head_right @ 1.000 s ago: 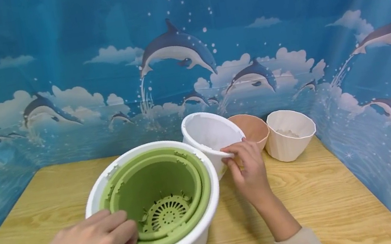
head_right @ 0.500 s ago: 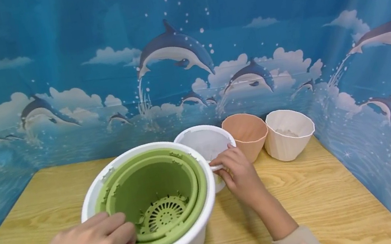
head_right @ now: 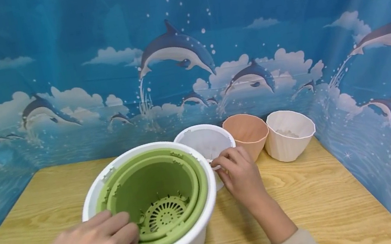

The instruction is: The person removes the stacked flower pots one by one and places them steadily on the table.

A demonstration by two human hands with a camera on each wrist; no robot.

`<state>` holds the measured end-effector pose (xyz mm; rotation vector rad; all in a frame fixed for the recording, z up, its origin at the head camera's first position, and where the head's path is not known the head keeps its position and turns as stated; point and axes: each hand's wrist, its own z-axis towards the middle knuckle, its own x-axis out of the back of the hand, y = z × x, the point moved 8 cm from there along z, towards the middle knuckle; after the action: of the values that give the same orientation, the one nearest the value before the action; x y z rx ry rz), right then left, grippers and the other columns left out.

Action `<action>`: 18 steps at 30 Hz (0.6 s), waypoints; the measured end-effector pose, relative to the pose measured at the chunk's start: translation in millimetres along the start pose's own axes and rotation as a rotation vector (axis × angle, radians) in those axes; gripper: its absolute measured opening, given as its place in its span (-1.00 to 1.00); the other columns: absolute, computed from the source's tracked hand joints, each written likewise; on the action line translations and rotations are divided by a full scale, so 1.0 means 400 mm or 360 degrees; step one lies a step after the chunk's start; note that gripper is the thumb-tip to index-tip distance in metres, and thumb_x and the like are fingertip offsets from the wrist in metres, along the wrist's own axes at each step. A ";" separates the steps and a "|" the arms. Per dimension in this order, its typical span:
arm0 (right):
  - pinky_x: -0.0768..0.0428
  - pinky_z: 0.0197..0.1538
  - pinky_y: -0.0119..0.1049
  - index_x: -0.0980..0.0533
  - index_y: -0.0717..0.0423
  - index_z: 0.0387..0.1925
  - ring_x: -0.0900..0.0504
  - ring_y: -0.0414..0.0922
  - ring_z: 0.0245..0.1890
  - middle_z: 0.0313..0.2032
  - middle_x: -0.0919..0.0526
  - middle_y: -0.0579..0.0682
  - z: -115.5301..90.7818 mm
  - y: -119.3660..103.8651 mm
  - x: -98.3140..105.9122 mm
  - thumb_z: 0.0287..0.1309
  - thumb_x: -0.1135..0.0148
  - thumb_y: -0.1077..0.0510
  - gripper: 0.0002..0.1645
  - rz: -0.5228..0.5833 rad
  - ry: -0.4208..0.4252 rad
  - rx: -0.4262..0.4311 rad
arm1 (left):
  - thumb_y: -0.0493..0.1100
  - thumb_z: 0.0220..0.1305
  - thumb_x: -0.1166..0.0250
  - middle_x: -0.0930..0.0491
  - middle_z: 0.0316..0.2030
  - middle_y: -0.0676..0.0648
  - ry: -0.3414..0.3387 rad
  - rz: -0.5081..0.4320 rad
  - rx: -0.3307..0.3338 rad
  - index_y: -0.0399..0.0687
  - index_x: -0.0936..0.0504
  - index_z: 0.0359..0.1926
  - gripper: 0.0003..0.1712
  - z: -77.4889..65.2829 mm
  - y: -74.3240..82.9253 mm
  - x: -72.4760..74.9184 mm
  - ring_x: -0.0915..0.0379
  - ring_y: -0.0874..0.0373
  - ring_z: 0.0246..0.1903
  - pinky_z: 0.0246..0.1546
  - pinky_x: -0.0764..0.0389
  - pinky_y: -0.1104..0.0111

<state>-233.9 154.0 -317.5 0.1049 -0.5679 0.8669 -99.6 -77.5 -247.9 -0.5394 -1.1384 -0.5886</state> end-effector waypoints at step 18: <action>-0.35 0.29 0.25 -0.52 0.14 0.21 -0.34 0.28 0.37 0.35 -0.41 0.17 -0.024 0.014 -0.051 0.06 -0.37 0.01 -0.34 -0.0067 -0.0410 -0.0044 | -0.17 -0.11 -0.55 -0.49 -0.43 0.22 0.0165 -0.0047 -0.0098 0.20 -0.64 -0.38 -0.73 0.043 0.034 0.017 -0.32 0.28 -0.44 -0.47 -0.48 0.41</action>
<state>-244.4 146.7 -336.7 0.2045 -0.8157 0.8094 -100.0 -57.1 -237.3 -0.5396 -1.0345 -0.6713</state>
